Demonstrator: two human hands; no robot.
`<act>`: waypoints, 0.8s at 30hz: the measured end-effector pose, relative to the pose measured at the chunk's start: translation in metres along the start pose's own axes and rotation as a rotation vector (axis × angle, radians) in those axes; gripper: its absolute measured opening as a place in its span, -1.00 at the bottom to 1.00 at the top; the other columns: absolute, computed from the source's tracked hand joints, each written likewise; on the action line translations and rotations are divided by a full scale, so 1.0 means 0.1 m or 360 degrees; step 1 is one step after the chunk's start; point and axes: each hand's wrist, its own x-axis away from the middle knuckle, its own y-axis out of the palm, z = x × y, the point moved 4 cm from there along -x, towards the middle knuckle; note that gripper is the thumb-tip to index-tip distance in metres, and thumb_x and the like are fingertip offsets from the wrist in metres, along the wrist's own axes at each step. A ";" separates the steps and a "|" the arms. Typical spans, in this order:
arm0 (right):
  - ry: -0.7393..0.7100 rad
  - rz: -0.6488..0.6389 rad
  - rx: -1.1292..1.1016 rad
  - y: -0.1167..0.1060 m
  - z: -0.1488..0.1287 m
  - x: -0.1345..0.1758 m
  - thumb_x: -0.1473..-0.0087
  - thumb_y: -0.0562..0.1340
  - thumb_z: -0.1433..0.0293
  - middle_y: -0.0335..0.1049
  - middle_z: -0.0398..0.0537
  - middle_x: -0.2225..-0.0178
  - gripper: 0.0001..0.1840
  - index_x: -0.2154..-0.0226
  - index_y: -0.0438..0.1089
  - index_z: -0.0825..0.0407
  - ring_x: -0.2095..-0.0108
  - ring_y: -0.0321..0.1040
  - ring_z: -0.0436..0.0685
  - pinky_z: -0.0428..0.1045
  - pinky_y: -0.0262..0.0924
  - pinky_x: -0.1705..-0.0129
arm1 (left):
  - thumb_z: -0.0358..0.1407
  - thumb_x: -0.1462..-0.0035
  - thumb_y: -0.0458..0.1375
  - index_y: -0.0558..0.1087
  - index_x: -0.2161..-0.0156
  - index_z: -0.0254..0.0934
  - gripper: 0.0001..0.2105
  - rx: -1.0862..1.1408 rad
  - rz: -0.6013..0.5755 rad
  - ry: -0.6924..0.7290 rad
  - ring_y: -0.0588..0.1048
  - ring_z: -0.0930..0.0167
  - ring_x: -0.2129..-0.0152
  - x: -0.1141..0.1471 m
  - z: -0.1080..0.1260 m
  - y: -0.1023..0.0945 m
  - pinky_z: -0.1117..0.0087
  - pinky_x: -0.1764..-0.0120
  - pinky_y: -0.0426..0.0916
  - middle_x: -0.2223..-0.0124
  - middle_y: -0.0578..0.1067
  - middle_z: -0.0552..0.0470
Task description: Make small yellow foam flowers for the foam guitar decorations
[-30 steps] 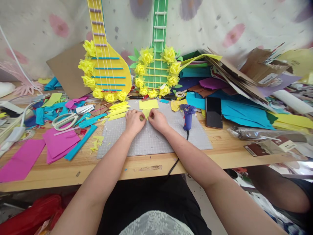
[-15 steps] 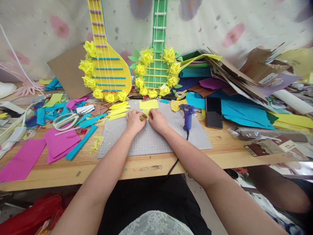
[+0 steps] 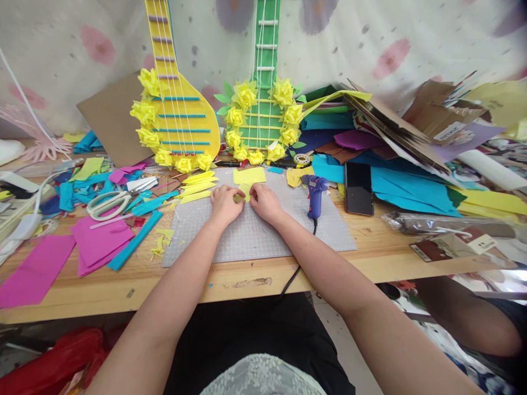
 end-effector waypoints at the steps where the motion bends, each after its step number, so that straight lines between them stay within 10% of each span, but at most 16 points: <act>1: 0.0000 -0.0005 -0.0002 0.00 0.00 0.00 0.05 0.02 0.53 0.33 -0.02 0.31 -0.80 0.32 0.26 0.06 0.35 0.22 0.05 -0.07 0.05 0.33 | -0.23 0.07 0.14 0.49 0.34 -0.07 -0.86 0.0001 -0.0003 0.0001 0.29 0.27 0.13 0.00 0.00 0.00 0.20 0.00 0.07 0.21 0.40 0.02; 24: -0.0060 0.0009 0.0170 -0.03 0.01 0.03 0.06 -0.01 0.58 0.28 0.09 0.22 -0.70 0.23 0.21 0.08 0.23 0.22 0.13 -0.01 0.10 0.23 | -0.17 0.11 0.18 0.50 0.38 -0.07 -0.86 -0.0072 0.0064 -0.0004 0.27 0.23 0.11 -0.02 0.04 0.03 0.12 -0.03 0.00 0.20 0.37 -0.02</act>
